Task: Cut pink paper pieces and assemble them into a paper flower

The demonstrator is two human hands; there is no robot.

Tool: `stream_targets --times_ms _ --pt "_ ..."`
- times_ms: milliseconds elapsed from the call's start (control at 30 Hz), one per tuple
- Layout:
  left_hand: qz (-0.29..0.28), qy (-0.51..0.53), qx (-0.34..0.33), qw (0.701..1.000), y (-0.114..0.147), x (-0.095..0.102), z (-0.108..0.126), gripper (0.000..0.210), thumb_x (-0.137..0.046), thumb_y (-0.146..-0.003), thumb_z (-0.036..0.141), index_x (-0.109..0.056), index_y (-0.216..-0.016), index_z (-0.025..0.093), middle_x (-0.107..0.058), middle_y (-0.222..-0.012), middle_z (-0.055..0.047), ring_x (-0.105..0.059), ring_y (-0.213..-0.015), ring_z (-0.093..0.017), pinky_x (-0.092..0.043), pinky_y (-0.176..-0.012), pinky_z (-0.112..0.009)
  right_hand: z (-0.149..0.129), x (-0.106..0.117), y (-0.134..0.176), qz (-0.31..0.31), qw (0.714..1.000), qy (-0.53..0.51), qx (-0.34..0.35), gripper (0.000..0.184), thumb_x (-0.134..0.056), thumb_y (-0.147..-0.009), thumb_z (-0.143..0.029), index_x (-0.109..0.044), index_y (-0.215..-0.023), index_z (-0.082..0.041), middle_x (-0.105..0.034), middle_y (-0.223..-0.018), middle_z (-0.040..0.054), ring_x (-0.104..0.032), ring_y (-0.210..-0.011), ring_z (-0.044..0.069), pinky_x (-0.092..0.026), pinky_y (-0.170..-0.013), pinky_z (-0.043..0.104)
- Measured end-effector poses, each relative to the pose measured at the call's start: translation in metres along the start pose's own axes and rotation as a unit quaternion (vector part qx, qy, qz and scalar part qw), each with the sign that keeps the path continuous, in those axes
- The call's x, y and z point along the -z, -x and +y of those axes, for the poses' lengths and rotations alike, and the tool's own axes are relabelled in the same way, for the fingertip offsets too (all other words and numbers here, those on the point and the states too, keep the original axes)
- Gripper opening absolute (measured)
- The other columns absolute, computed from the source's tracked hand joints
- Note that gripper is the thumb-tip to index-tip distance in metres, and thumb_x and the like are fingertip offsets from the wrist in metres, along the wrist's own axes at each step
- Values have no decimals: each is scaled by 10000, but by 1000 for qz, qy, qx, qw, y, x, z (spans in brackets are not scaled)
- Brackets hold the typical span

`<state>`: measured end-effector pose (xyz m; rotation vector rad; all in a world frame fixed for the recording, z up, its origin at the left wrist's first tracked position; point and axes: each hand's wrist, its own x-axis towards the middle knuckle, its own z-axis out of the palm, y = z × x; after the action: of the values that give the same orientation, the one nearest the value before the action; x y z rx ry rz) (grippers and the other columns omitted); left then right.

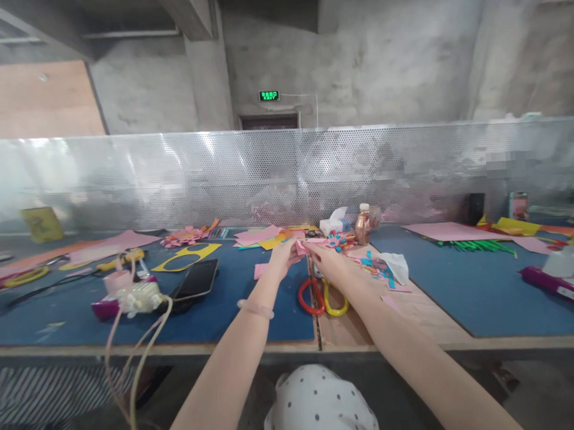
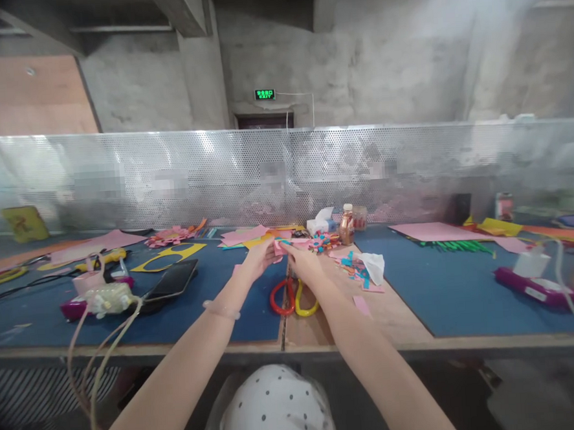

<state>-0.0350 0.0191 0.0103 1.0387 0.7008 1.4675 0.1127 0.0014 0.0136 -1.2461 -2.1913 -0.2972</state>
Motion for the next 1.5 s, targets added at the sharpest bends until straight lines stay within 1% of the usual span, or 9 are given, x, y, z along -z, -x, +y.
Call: stream_targets --times_ms 233,367,533,700,867,1000,1200,1400,1500 --pt "-47 -6 -31 998 2 -2 1 300 -747 -564 293 -628 -770 111 -632 -704 -43 -580 -623 -106 -440 -626 -233 -1 -2 1 30 999 -7 15 400 -340 -891 -301 -490 -1258 -253 -568 -1195 64 -580 -971 181 -469 -770 268" --pt "-60 -29 -34 997 1 -1 0 339 -761 -547 321 -623 -777 114 -629 -714 -45 -587 -636 -108 -434 -615 -226 -4 5 2 19 999 -1 28 398 -313 -901 -290 -497 -1248 -228 -553 -1210 69 -557 -1025 175 -453 -815 261" --pt "-19 -77 -53 995 -1 -1 -2 316 -735 -585 346 -604 -781 136 -636 -727 -51 -592 -622 -119 -457 -597 -242 -14 7 0 -6 1000 19 10 408 -308 -906 -305 -446 -1275 -199 -568 -1184 106 -553 -1046 202 -448 -811 293" --pt "19 -88 -71 993 -3 -1 -3 255 -708 -625 288 -582 -793 144 -638 -689 -45 -604 -608 -130 -490 -621 -274 -21 -2 -17 -3 996 -79 -52 335 -327 -913 -307 -551 -1101 -143 -645 -1021 110 -601 -944 177 -436 -796 268" --pt "45 -103 -75 991 -1 -3 -1 240 -711 -616 261 -587 -784 141 -615 -638 -26 -590 -587 -130 -493 -585 -276 -15 4 -34 -22 990 -130 -44 249 -416 -878 -247 -599 -986 -116 -665 -959 108 -610 -899 163 -433 -797 263" --pt "46 -127 -91 987 -2 -2 -1 257 -712 -610 319 -613 -755 131 -603 -663 -32 -554 -565 -113 -486 -565 -276 -10 7 -37 -20 986 -156 -58 178 -479 -815 -150 -622 -920 -132 -680 -897 80 -622 -822 147 -446 -770 262" --pt "67 -115 -76 988 -6 1 -4 246 -682 -649 306 -610 -788 116 -594 -614 -26 -543 -516 -105 -479 -563 -271 -12 3 -37 -15 973 -221 -62 182 -482 -829 -214 -615 -911 -121 -683 -876 84 -626 -792 144 -458 -749 267" --pt "42 -117 -60 990 -3 0 -2 229 -644 -691 322 -617 -778 112 -630 -671 -56 -547 -517 -105 -469 -536 -253 -13 3 -37 -6 974 -222 -50 196 -506 -810 -225 -617 -913 -101 -676 -873 98 -619 -789 153 -454 -734 267" --pt "47 -122 -52 990 -2 0 -2 220 -629 -704 319 -619 -785 115 -640 -702 -67 -568 -552 -115 -468 -529 -239 -8 -4 -39 -4 975 -220 -33 186 -533 -783 -187 -615 -929 -106 -675 -870 88 -614 -779 152 -454 -722 261"
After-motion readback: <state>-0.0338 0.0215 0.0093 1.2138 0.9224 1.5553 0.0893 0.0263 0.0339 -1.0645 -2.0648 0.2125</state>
